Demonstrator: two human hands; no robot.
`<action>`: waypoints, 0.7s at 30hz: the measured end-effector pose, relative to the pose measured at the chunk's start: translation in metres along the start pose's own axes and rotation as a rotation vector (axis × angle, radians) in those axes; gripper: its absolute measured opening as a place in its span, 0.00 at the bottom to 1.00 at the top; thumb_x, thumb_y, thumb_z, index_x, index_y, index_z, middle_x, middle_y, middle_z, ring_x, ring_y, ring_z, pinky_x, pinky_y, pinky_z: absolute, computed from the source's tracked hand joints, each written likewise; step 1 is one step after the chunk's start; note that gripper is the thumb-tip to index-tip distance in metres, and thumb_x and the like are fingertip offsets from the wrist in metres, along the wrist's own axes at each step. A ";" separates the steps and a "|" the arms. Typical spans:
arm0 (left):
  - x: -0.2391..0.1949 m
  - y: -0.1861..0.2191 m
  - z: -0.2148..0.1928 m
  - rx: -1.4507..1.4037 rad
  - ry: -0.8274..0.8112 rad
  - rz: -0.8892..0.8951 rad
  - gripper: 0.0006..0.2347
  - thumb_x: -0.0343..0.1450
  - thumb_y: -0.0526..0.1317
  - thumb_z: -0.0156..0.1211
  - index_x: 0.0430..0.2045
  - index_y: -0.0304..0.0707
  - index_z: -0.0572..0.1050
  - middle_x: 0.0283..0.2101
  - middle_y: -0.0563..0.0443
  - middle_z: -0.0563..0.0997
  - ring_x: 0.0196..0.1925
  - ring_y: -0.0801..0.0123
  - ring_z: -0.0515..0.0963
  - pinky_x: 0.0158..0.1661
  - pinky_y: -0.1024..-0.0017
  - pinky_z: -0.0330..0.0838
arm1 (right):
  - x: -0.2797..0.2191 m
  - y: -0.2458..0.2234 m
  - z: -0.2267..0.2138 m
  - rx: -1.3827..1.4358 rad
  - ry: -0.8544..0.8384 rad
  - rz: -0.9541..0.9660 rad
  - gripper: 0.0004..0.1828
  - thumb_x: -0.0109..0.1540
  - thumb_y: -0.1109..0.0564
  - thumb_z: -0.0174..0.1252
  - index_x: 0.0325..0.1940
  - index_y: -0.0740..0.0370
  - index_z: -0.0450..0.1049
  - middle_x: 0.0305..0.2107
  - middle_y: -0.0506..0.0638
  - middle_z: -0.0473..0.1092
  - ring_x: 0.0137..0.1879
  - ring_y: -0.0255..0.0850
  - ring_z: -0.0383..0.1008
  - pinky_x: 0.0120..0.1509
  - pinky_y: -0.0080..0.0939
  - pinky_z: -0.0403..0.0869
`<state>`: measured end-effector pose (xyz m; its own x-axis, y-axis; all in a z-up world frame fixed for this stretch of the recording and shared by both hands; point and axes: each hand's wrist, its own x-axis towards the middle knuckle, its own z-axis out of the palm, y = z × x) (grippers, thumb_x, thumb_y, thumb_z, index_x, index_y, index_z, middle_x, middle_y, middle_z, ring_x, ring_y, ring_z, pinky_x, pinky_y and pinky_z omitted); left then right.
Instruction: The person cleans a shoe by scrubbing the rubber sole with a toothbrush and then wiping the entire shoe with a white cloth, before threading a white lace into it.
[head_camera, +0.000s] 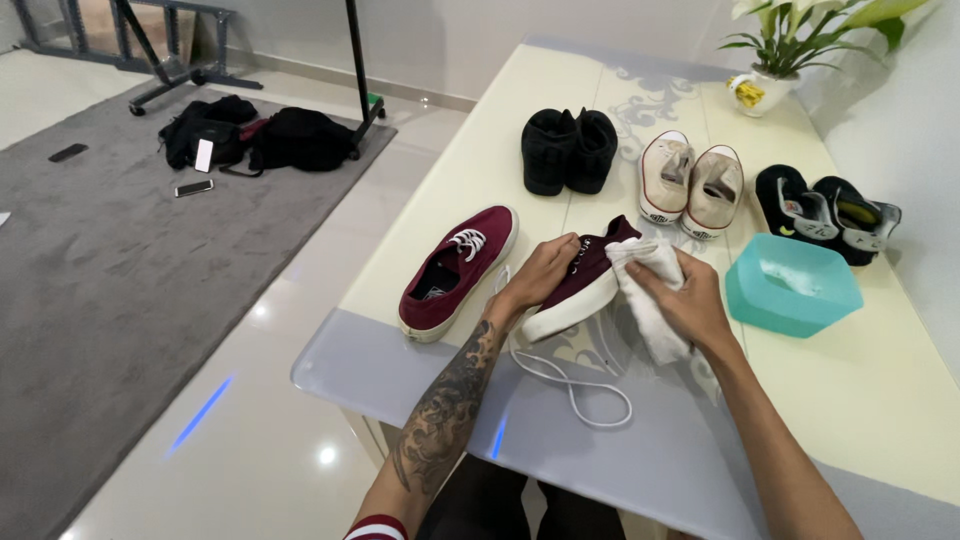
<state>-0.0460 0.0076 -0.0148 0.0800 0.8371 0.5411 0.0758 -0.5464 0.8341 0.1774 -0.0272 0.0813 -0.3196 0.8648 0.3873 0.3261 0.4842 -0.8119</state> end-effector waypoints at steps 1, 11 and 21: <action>0.000 -0.001 0.001 0.001 0.002 -0.001 0.13 0.78 0.39 0.39 0.28 0.37 0.71 0.27 0.51 0.72 0.36 0.71 0.69 0.42 0.67 0.68 | -0.003 -0.010 0.001 0.001 -0.003 -0.001 0.12 0.58 0.54 0.70 0.42 0.60 0.80 0.30 0.54 0.77 0.40 0.36 0.72 0.45 0.40 0.71; 0.000 0.003 0.001 0.024 -0.010 -0.012 0.12 0.77 0.40 0.40 0.29 0.35 0.71 0.27 0.47 0.71 0.37 0.68 0.70 0.43 0.63 0.69 | -0.005 -0.013 0.005 -0.002 0.008 0.023 0.13 0.57 0.54 0.71 0.41 0.63 0.79 0.30 0.55 0.76 0.38 0.38 0.71 0.43 0.40 0.70; -0.002 0.006 0.003 0.017 -0.012 -0.011 0.13 0.77 0.41 0.39 0.27 0.37 0.70 0.25 0.50 0.69 0.34 0.69 0.68 0.41 0.64 0.68 | -0.005 -0.006 0.004 -0.042 0.033 0.045 0.15 0.58 0.53 0.71 0.44 0.61 0.79 0.33 0.57 0.77 0.43 0.38 0.73 0.45 0.41 0.72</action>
<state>-0.0428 0.0029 -0.0111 0.0908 0.8430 0.5302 0.0932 -0.5373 0.8383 0.1734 -0.0354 0.0821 -0.2745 0.8893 0.3657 0.3764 0.4493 -0.8102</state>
